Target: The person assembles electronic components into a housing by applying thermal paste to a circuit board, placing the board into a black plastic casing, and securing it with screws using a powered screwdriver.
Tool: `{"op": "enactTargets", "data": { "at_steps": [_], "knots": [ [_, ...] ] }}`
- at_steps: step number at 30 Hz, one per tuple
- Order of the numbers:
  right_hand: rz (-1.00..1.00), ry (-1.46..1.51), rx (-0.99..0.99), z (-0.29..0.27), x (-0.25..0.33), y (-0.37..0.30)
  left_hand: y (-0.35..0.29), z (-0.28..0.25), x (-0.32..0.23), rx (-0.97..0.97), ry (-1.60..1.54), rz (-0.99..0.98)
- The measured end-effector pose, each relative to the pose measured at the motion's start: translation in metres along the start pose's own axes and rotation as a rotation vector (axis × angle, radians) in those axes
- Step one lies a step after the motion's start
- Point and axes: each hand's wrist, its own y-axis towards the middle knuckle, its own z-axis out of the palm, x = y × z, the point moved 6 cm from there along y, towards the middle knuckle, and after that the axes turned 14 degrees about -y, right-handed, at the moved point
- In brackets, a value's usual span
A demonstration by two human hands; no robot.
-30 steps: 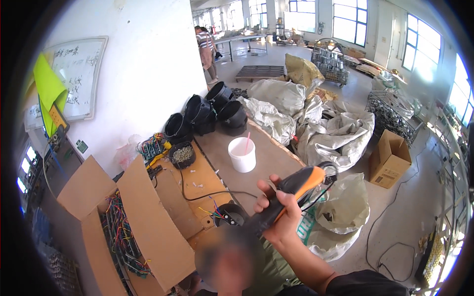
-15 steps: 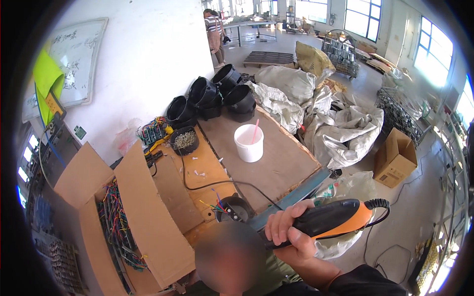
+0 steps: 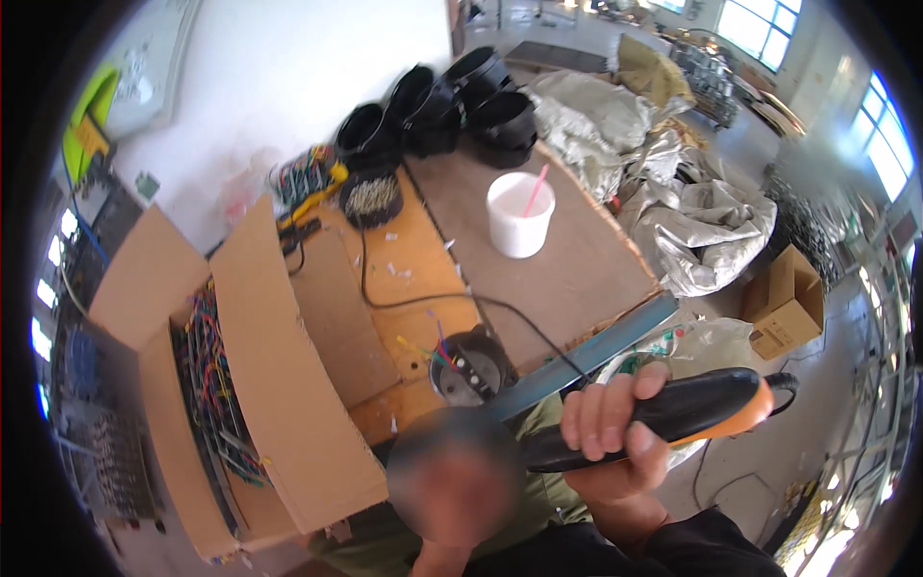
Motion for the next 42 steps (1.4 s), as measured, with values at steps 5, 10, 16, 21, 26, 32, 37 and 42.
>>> {"op": "enactTargets", "data": {
  "at_steps": [5,10,16,21,26,32,37,42],
  "knots": [
    [-0.020,0.032,0.091,0.006,0.002,0.003,-0.009,-0.006,0.015,-0.008,-0.409,-0.026],
    [0.030,0.102,0.079,0.005,-0.005,0.022,0.011,-0.013,0.015,0.043,-0.434,-0.082],
    [0.053,0.030,0.143,0.008,-0.026,0.048,0.035,-0.009,0.031,-0.024,-0.895,-0.236],
    [0.010,0.069,0.122,0.002,-0.030,0.078,0.050,-0.015,0.075,-0.443,-1.064,-0.319],
    [0.119,-0.214,0.294,0.000,-0.043,0.087,0.113,-0.038,0.065,-0.324,-0.422,-0.028],
    [0.202,-0.307,0.537,0.012,-0.074,0.078,0.132,-0.034,0.075,-0.288,-0.443,0.080],
    [0.195,-0.366,0.622,0.019,-0.085,0.071,0.137,-0.034,0.076,-0.273,-0.476,0.104],
    [0.117,-0.462,0.648,0.033,-0.093,0.066,0.139,-0.032,0.080,-0.247,-0.487,0.115]
  ]
}}
